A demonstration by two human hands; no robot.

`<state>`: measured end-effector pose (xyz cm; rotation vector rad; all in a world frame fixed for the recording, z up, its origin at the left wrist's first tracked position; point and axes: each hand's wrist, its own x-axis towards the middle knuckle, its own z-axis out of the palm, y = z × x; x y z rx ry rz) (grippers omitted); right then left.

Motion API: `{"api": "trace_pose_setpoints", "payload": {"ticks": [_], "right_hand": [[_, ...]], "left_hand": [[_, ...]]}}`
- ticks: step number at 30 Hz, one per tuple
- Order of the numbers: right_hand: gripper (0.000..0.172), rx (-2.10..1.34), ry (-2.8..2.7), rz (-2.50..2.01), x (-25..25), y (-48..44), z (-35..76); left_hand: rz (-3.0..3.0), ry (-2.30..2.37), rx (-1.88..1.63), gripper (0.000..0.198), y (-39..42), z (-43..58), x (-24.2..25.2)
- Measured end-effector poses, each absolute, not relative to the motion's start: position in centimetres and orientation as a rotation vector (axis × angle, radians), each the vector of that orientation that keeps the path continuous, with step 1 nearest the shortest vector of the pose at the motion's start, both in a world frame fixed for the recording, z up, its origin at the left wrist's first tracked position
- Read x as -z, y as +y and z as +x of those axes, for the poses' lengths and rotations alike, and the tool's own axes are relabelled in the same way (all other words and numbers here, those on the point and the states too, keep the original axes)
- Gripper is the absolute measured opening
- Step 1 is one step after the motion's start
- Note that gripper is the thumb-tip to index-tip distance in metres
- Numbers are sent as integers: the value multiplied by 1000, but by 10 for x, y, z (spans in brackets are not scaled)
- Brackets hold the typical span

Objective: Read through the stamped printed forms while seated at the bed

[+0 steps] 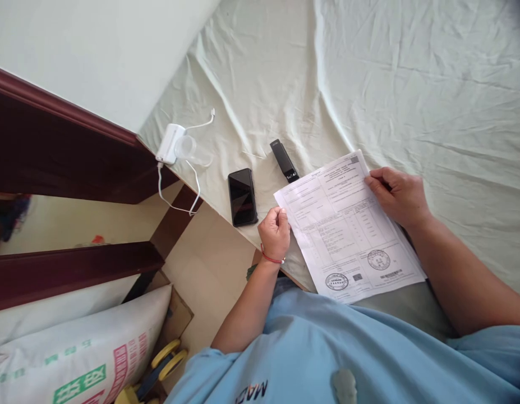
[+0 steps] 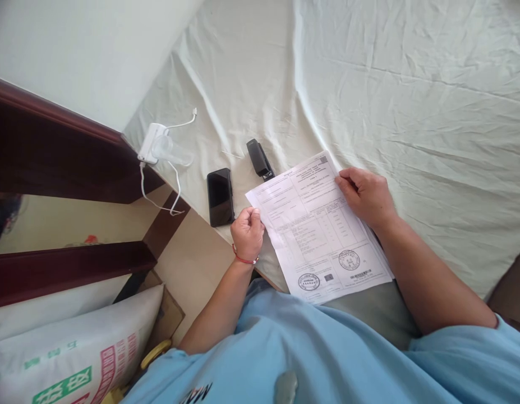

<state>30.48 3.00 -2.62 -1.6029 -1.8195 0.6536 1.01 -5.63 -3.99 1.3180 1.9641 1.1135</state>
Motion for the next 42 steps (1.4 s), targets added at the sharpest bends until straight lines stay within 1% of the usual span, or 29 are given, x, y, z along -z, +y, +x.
{"api": "trace_pose_setpoints", "payload": {"ticks": [11,18,29,42], "right_hand": [[13,-631,-1836,-1607,26,29,305],[15,-620,-1836,-1616,26,28,306],[18,-661,-1823,-1606,22,29,304],[14,-649,-1824,-1581,24,30,304]], "left_hand": [[1308,1957,-1113,33,-58,10,39],[1277,1936,-1124,37,-59,11,38],[1314,1970,-1094,36,-58,9,39],[1351,1985,-1092,35,-56,12,37]]}}
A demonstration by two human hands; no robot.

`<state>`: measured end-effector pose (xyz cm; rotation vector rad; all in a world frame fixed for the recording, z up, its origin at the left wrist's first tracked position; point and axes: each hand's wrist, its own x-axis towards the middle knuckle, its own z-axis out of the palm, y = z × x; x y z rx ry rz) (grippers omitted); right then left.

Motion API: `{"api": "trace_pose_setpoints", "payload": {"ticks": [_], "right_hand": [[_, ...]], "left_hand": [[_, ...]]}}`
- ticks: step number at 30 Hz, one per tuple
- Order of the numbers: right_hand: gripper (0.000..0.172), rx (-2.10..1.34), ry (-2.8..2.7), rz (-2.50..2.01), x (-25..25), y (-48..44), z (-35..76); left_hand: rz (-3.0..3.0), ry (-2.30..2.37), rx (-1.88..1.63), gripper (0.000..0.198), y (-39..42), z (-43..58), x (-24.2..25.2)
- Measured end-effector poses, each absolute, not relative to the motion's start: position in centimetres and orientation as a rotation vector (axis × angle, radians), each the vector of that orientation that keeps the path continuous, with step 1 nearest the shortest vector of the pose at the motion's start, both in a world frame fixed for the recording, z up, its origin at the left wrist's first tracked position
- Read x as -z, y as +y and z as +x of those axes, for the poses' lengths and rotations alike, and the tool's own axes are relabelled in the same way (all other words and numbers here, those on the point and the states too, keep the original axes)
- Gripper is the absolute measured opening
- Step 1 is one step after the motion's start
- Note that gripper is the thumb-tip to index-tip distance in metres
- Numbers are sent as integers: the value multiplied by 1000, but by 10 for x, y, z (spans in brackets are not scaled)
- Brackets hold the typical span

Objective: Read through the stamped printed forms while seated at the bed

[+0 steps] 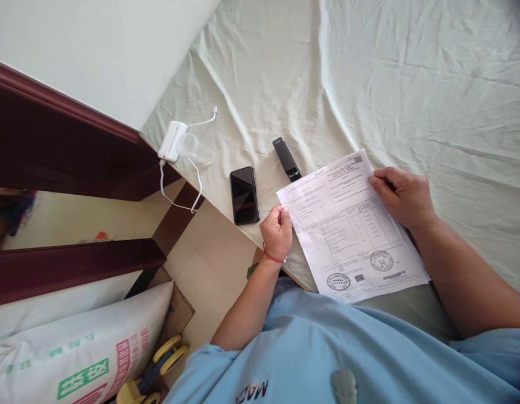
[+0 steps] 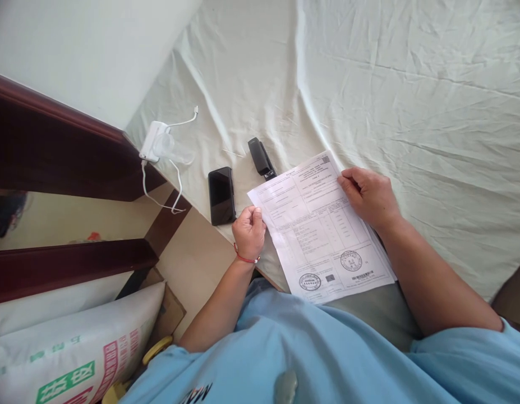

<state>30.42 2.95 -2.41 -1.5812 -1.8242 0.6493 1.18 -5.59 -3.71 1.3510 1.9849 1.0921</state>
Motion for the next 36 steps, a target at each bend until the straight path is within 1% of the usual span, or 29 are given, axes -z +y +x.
{"api": "trace_pose_setpoints", "payload": {"ticks": [22,36], "right_hand": [[17,-625,-1838,-1603,25,29,305],[14,-631,-1826,-1605,25,29,305]], "left_hand": [[1298,1949,-1117,37,-57,11,38],[1308,1952,-1111,35,-57,11,37]]}}
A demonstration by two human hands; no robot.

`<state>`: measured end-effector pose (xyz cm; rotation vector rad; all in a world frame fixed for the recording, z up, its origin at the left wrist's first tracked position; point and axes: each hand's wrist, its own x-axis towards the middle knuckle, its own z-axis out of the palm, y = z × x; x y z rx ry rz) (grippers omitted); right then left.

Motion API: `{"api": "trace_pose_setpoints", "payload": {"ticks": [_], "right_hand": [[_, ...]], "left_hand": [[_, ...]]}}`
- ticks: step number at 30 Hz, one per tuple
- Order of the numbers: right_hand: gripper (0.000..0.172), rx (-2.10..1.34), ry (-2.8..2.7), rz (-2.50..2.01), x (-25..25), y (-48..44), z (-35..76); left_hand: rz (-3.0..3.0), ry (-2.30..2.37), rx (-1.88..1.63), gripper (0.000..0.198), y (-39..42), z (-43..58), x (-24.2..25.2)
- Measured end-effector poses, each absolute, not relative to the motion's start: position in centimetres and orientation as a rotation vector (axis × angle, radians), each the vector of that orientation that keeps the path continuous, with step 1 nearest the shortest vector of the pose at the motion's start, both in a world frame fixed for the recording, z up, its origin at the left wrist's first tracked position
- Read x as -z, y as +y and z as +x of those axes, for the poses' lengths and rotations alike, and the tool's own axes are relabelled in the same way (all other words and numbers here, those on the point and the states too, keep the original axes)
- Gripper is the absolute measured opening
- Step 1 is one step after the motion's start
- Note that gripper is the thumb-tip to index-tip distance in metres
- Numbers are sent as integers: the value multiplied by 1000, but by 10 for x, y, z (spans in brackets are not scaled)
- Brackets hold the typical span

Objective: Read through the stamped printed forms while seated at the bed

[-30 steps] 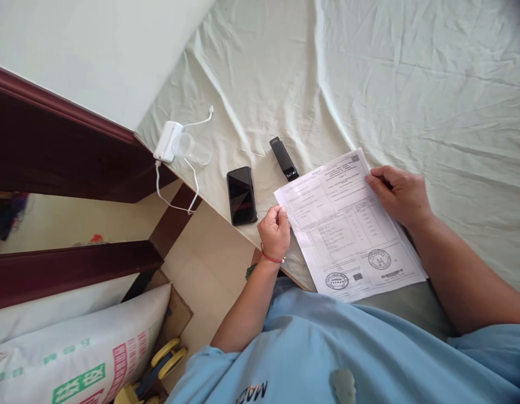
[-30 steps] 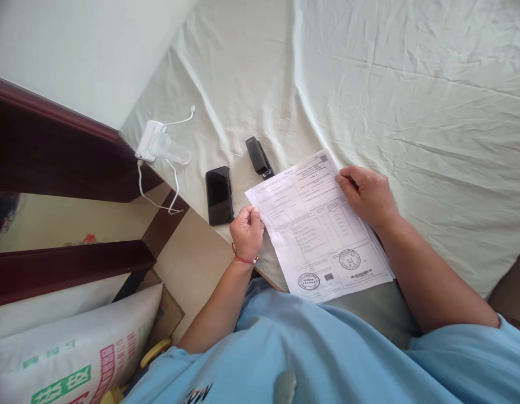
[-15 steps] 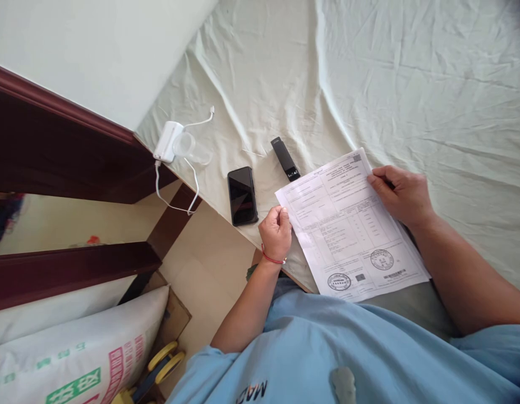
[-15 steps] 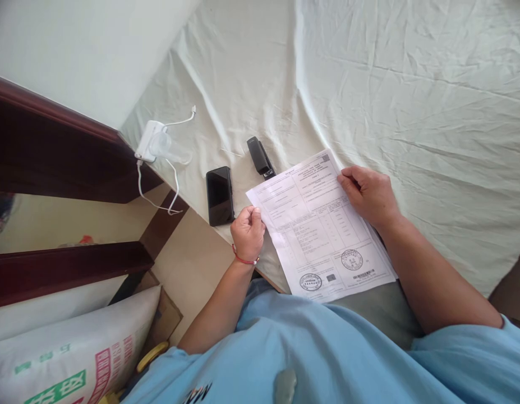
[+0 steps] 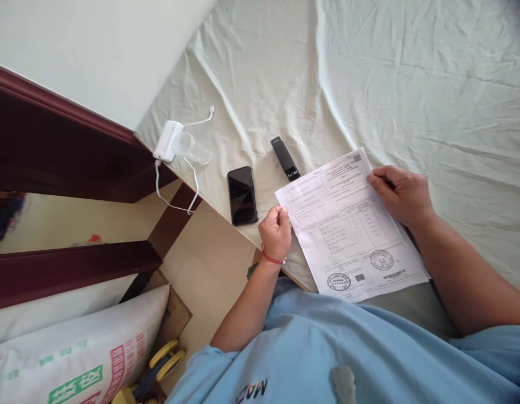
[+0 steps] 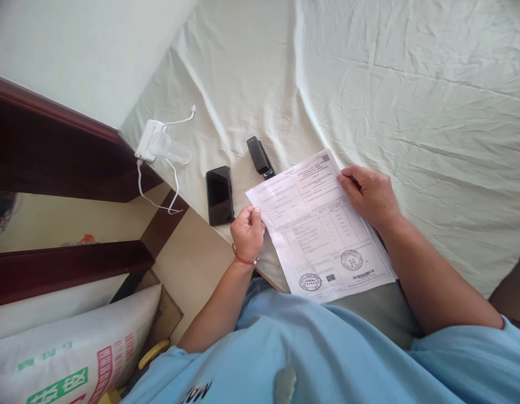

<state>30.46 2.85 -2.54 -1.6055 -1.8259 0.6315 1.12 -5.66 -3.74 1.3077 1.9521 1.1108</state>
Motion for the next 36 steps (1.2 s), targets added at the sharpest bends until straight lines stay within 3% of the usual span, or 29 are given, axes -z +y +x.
{"api": "trace_pose_setpoints", "payload": {"ticks": [36], "right_hand": [[20,-559,-1859,-1582,28,28,305]], "left_hand": [[1318,1944,-1121,35,-59,11,38]]}}
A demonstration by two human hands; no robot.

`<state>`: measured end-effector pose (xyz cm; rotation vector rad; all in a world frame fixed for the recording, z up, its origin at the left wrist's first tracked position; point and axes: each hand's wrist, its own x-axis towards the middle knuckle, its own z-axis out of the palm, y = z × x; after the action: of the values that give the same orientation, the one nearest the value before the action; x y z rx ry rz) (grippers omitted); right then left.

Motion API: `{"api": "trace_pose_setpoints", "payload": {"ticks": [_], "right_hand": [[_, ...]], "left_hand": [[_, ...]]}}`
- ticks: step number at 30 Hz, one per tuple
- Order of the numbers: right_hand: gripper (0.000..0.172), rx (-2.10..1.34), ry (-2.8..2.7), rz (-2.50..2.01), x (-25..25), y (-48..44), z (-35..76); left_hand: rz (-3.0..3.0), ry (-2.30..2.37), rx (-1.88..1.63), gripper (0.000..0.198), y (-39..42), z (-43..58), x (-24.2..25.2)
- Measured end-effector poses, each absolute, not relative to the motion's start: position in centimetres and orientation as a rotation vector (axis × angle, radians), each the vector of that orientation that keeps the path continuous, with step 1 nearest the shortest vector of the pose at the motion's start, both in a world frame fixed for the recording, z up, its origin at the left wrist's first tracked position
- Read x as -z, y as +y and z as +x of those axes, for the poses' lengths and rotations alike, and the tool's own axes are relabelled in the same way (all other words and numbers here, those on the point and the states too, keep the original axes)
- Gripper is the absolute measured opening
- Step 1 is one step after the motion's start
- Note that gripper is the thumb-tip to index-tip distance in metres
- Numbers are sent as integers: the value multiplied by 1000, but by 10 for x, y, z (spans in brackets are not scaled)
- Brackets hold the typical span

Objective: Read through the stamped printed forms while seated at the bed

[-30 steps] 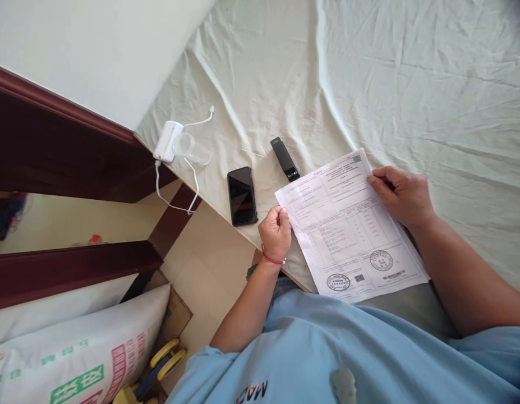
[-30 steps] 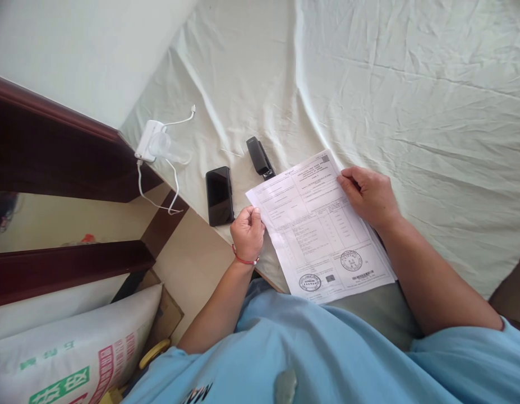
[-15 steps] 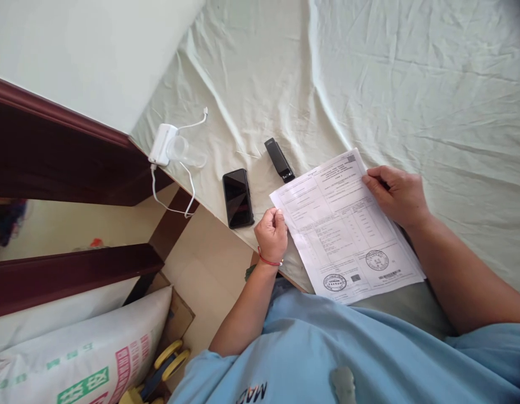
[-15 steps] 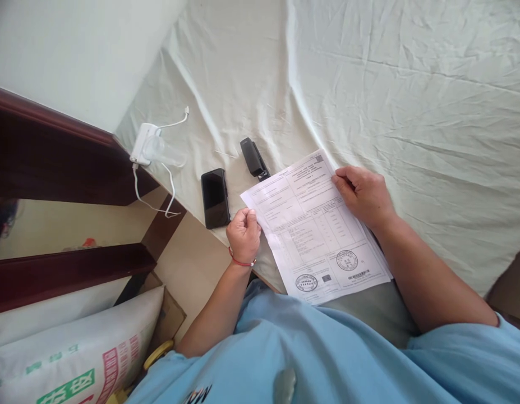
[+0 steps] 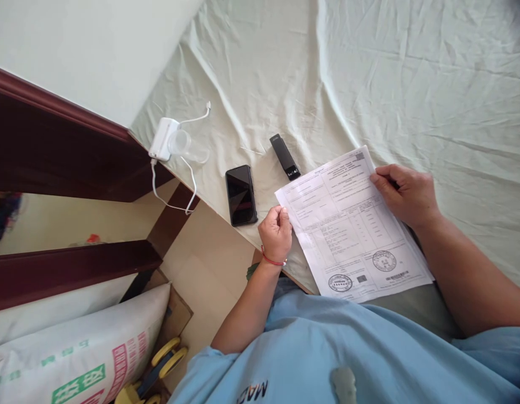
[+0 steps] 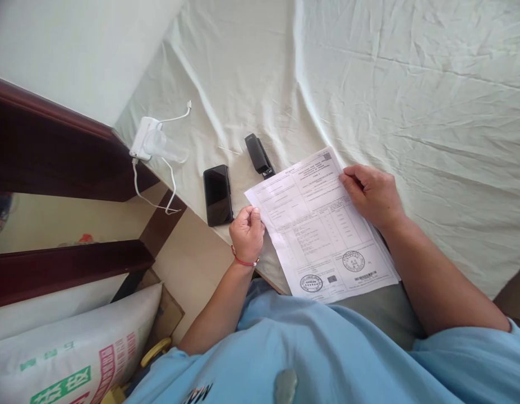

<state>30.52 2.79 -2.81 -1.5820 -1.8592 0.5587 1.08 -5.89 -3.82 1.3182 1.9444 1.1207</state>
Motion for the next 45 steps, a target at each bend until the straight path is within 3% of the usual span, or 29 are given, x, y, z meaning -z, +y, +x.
{"api": "trace_pose_setpoints", "payload": {"ticks": [36,41,45], "right_hand": [[19,-583,-1833,-1566,26,27,304],[22,-693,-1830,-1537,17,26,304],[39,-719,-1962,-1437,12,25,304]], "left_hand": [[1341,2000,-1070,35,-58,11,37],[1284,1961,-1113,36,-58,11,37],[1227,1953,-1146,38,-58,9,39]]}}
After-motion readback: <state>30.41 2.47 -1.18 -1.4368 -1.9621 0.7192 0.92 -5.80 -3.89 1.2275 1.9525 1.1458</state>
